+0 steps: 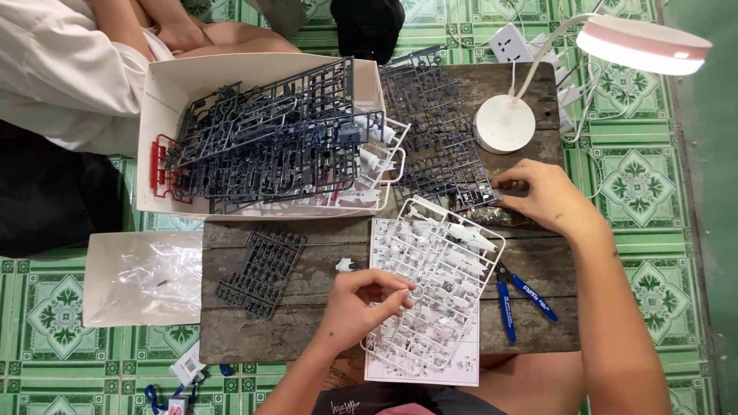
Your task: The person is assembling a plastic model kit by cutting parts from sprues using nippers and sanding down the nub marks.
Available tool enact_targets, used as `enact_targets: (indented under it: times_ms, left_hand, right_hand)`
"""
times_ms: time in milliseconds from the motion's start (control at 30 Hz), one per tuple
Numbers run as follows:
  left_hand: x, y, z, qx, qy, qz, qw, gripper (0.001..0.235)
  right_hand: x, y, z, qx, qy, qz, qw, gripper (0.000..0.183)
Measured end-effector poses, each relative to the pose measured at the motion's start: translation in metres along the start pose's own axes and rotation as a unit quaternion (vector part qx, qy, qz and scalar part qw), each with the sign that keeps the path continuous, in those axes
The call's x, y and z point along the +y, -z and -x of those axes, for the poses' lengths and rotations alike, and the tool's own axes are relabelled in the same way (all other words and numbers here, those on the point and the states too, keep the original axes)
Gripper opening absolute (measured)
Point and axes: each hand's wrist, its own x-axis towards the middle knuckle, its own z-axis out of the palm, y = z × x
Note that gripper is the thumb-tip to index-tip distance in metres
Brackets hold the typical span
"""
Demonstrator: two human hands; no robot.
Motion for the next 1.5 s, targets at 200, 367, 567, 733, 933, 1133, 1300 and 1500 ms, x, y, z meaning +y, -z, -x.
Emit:
enact_targets:
  times_ms: [200, 367, 567, 733, 933, 1133, 1300, 1500]
  left_hand:
    - [0.02, -0.035, -0.039, -0.147, -0.082, -0.157, 0.973, 0.015]
    - [-0.057, -0.064, -0.062, -0.147, -0.257, -0.318, 0.901, 0.007]
    - [-0.104, -0.07, -0.066, -0.108, -0.357, -0.347, 0.861, 0.006]
    - [-0.05, -0.057, -0.069, -0.194, -0.41, -0.334, 0.827, 0.006]
    - [-0.045, -0.056, -0.068, -0.195, -0.392, -0.304, 0.846, 0.005]
    - [-0.048, -0.051, -0.072, -0.193, -0.329, -0.218, 0.898, 0.01]
    - [-0.031, -0.046, -0.07, -0.134, -0.252, -0.153, 0.946, 0.01]
    - [-0.036, -0.047, -0.072, -0.123, -0.274, -0.15, 0.942, 0.006]
  right_hand:
    - [0.01, -0.011, -0.01, -0.013, 0.028, 0.037, 0.999, 0.037]
    - [-0.009, -0.001, -0.005, -0.013, -0.033, 0.02, 0.999, 0.028]
    - [-0.031, 0.008, 0.003, -0.014, 0.006, 0.026, 1.0, 0.036]
    - [-0.005, -0.01, -0.002, -0.007, 0.073, 0.061, 0.995, 0.052]
    - [0.025, -0.031, -0.007, 0.109, 0.164, 0.018, 0.98, 0.048]
    - [0.036, -0.028, 0.002, 0.169, 0.095, 0.047, 0.98, 0.04]
    - [0.083, -0.034, 0.013, 0.184, 0.04, 0.187, 0.964, 0.069]
    - [0.068, -0.02, 0.049, 0.35, -0.081, 0.351, 0.865, 0.037]
